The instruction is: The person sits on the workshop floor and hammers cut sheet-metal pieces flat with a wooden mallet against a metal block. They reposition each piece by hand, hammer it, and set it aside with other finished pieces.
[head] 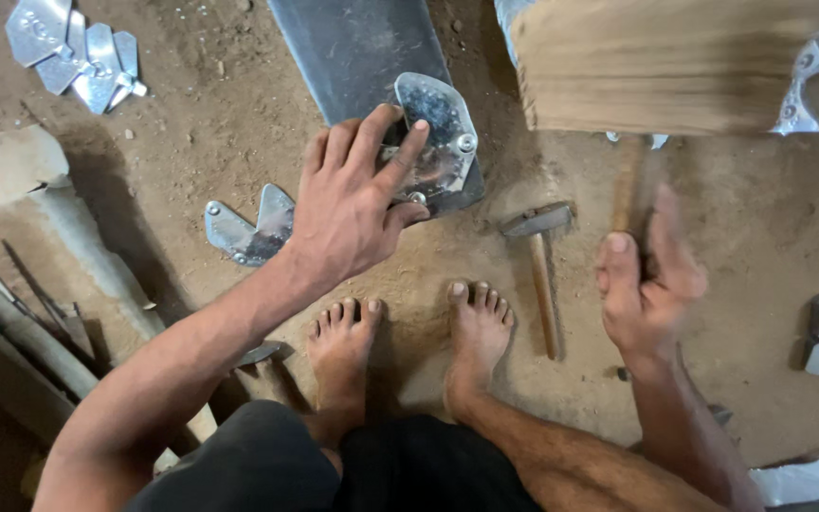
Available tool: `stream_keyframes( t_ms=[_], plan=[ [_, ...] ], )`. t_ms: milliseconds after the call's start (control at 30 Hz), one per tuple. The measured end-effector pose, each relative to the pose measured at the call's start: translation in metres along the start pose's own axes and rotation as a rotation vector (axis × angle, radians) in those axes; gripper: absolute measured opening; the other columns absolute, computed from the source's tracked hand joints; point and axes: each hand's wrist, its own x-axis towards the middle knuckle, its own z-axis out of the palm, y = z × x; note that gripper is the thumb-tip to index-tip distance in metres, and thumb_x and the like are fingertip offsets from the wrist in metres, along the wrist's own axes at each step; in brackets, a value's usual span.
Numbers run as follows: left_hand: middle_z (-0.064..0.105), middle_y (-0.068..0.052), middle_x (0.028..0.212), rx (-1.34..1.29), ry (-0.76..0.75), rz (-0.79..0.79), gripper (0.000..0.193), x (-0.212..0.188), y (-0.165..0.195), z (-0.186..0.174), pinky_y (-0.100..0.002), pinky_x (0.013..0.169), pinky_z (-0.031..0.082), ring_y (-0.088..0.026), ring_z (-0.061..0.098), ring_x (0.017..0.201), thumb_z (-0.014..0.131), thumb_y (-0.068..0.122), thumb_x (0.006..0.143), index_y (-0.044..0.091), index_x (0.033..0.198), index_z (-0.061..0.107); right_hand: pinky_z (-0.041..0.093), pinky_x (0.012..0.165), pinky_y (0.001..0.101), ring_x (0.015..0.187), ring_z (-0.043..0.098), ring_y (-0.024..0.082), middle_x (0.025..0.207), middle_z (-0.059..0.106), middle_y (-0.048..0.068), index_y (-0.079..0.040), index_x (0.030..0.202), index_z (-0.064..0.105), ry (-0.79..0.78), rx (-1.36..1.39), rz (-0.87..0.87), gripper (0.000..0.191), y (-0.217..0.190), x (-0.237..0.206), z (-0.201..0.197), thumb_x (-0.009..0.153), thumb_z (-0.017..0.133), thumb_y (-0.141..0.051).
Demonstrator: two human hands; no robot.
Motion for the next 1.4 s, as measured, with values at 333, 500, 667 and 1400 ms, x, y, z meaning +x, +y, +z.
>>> stream_keyframes(
  t_ms=[333,500,667,1400],
  plan=[
    [0.047,-0.016,0.146,0.006,-0.015,0.022,0.081,0.001,-0.002,-0.003,-0.052,0.107,0.036,-0.036,0.047,0.127,0.085,0.039,0.078,0.008,0.147,0.056,0.059,0.066,0.0263,0.072,0.069,0.013,0.111,0.076,0.01,-0.013,0.157,0.043,0.041,-0.162,-0.063,0.054,0.022,0.019,0.003,0.106,0.06,-0.021],
    [0.047,-0.015,0.145,-0.025,0.0,-0.003,0.081,0.002,-0.001,-0.001,-0.051,0.105,0.038,-0.035,0.047,0.125,0.085,0.038,0.079,0.009,0.149,0.055,0.06,0.09,0.0366,0.108,0.071,0.025,0.133,0.07,0.019,-0.009,0.16,0.047,-0.144,-0.447,-0.134,0.053,0.022,0.014,0.004,0.111,0.067,-0.013],
    [0.043,-0.018,0.143,-0.138,-0.019,-0.165,0.089,-0.005,0.015,-0.004,-0.053,0.106,0.039,-0.038,0.046,0.123,0.084,0.035,0.081,0.005,0.156,0.046,0.049,0.065,0.0265,0.074,0.054,0.006,0.103,0.065,0.004,-0.005,0.162,0.047,-0.032,-0.167,0.128,0.053,0.02,-0.002,0.005,0.111,0.061,-0.012],
    [0.031,-0.016,0.163,-0.04,-0.041,0.098,0.102,0.015,-0.011,0.004,-0.056,0.121,0.028,-0.039,0.031,0.149,0.092,0.051,0.075,0.014,0.158,0.046,0.049,0.048,0.0236,0.053,0.058,0.007,0.076,0.064,0.004,-0.002,0.154,0.052,0.017,-0.181,-0.035,0.046,0.004,-0.035,-0.015,0.11,0.058,-0.015]
  ],
)
